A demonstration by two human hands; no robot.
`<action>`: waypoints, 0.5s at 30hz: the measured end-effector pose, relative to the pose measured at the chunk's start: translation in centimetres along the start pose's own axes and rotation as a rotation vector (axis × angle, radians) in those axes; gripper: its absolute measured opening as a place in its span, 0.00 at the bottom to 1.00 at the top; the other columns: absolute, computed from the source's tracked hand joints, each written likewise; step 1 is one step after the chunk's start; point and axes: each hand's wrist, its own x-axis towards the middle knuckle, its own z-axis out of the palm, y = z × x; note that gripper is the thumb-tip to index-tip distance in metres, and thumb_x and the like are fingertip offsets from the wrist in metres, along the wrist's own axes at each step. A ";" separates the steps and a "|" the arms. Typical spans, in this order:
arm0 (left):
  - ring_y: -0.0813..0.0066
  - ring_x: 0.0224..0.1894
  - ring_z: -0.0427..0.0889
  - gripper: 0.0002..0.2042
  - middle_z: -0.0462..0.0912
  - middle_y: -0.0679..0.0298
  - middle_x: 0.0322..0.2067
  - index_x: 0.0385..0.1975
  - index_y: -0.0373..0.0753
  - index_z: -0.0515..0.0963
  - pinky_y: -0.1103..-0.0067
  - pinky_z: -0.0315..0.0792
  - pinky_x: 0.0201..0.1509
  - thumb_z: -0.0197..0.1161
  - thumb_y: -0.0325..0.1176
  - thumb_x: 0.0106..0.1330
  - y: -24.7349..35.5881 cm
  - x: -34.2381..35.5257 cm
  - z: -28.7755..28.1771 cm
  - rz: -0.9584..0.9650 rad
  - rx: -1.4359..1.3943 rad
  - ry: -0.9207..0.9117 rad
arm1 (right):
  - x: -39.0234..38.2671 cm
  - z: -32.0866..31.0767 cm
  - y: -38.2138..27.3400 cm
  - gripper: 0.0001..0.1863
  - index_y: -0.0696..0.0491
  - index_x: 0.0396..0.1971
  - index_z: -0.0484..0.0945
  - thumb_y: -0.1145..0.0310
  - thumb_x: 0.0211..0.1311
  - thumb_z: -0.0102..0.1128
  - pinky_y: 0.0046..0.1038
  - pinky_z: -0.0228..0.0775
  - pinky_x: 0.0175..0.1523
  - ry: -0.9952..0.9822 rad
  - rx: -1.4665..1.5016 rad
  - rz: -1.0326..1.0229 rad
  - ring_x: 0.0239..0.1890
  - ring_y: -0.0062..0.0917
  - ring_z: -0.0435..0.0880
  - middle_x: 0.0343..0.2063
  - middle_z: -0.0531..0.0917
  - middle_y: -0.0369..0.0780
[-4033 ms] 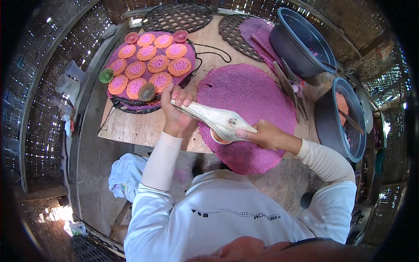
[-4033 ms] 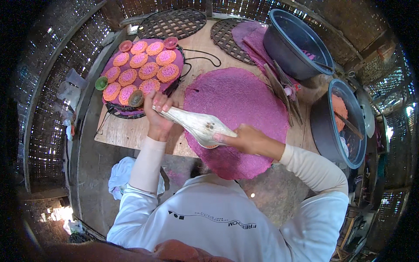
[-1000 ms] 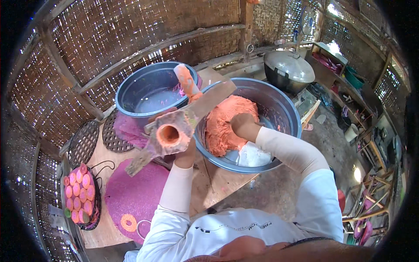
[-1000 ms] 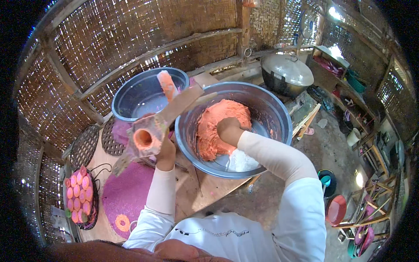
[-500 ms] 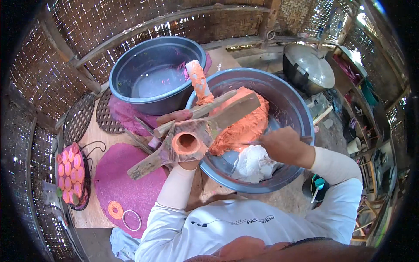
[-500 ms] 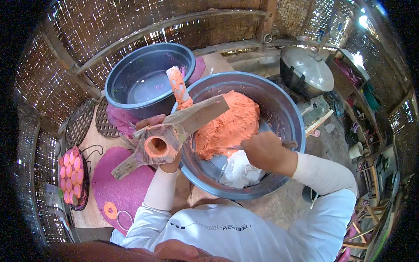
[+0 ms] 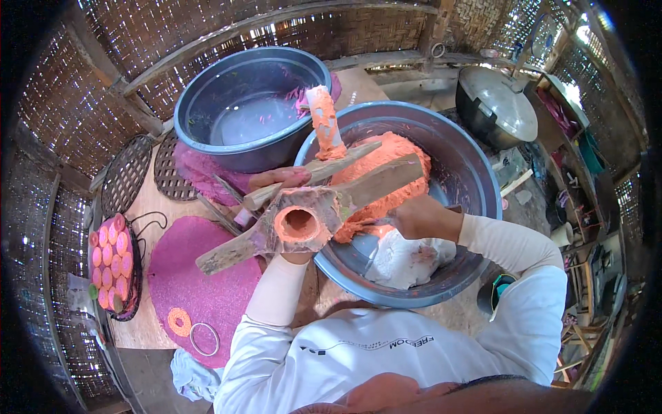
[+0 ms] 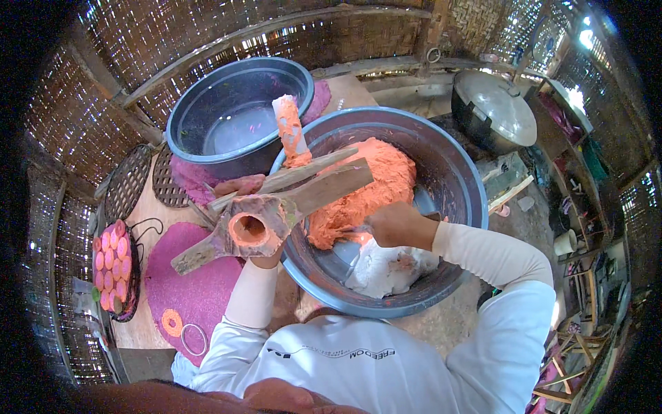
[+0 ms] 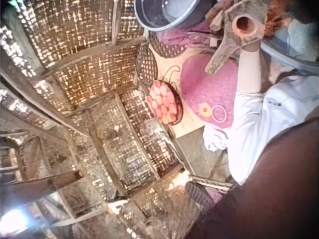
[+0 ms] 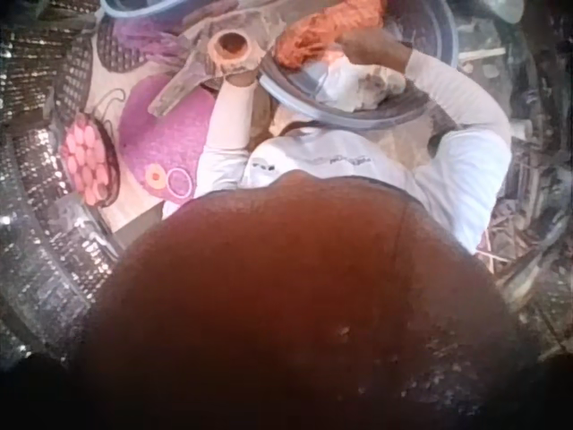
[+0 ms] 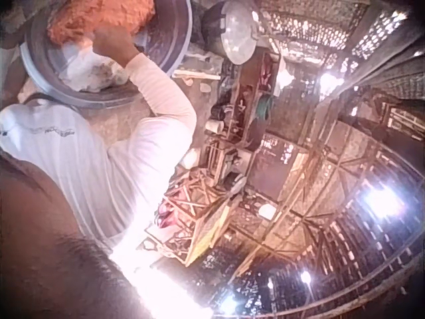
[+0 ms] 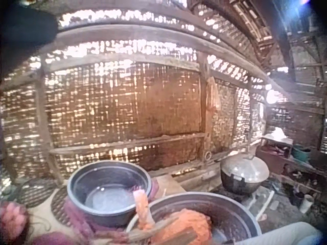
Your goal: The person uses a wooden mold and a metal ring to shape pink and orange dough into round cakes. They scoop dough from a basin, press it into the mold, and use a wooden tool to flatten and release the formed cakes onto a cloth.
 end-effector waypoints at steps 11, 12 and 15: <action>0.70 0.40 0.74 0.16 0.73 0.58 0.36 0.37 0.34 0.69 0.76 0.71 0.45 0.66 0.31 0.52 3.7 2.1 -0.2 0.352 -0.044 0.055 | -4.0 -5.5 -1.9 0.13 0.50 0.35 0.80 0.63 0.53 0.49 0.39 0.71 0.36 -0.066 -0.026 0.000 0.31 0.40 0.80 0.27 0.82 0.43; 0.69 0.39 0.75 0.16 0.73 0.58 0.36 0.37 0.34 0.69 0.75 0.71 0.44 0.66 0.30 0.51 5.0 2.5 -1.1 0.279 -0.099 0.026 | -5.7 -7.2 -2.3 0.13 0.50 0.34 0.80 0.63 0.52 0.50 0.39 0.70 0.36 -0.054 0.004 0.054 0.32 0.41 0.80 0.27 0.81 0.44; 0.68 0.38 0.76 0.16 0.75 0.56 0.35 0.35 0.33 0.70 0.74 0.72 0.43 0.67 0.30 0.50 9.7 3.6 -3.5 0.083 -0.273 -0.045 | -10.6 -12.0 -3.6 0.13 0.52 0.35 0.79 0.63 0.54 0.52 0.37 0.70 0.36 0.027 0.092 0.073 0.31 0.38 0.80 0.28 0.82 0.44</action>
